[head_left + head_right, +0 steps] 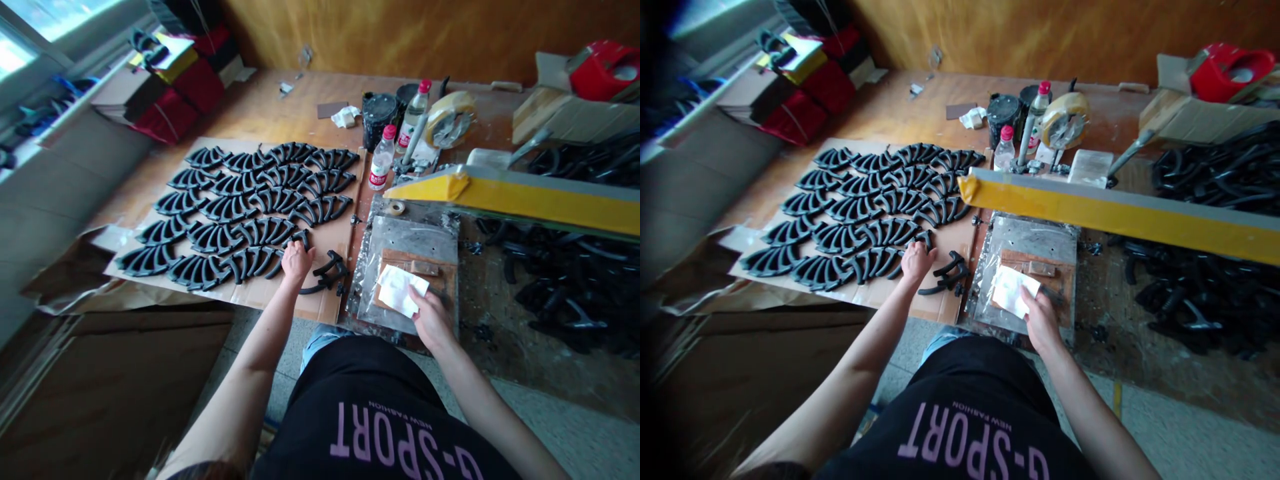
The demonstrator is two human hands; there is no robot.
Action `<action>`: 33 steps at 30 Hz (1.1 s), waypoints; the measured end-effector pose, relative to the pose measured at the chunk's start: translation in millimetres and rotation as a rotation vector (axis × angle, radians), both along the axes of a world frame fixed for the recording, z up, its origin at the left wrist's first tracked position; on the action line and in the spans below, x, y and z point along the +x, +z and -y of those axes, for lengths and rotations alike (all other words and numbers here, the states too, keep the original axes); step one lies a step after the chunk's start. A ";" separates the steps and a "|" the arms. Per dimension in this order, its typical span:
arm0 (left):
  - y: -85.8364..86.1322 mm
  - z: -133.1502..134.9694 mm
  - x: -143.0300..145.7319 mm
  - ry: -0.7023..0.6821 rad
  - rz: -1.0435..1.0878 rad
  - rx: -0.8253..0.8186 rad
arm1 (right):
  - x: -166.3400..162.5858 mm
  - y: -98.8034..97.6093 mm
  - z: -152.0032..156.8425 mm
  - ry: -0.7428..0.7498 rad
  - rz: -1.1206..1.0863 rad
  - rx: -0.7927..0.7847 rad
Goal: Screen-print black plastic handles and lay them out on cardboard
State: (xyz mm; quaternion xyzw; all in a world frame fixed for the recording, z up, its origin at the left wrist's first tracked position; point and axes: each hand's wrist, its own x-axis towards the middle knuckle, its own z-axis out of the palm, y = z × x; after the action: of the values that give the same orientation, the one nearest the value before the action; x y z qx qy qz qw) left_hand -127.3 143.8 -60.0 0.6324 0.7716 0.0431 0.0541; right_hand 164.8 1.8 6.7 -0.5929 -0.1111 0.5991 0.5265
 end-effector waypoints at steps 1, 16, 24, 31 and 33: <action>0.1 -6.9 -0.2 0.036 -0.005 -0.032 | -0.2 0.1 -1.0 0.003 0.009 0.009; 47.0 111.2 85.9 -0.876 0.248 -0.064 | 15.1 -16.3 -9.2 0.508 1.140 0.508; 34.1 111.6 86.5 -0.904 0.205 -0.029 | -2.6 -44.1 -8.9 0.885 1.283 0.716; 34.6 113.7 88.4 -0.893 0.203 -0.039 | 9.8 -35.6 17.7 0.916 1.321 0.700; 33.2 113.5 88.0 -0.902 0.202 -0.035 | 8.0 -33.6 12.3 0.914 1.308 0.693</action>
State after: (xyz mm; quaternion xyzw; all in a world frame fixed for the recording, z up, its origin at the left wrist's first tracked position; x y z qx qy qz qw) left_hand -39.3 30.3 -26.8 0.8966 0.4107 0.0634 0.1530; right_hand 172.7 -10.5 -26.9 -0.5216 -0.7947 0.2233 0.2157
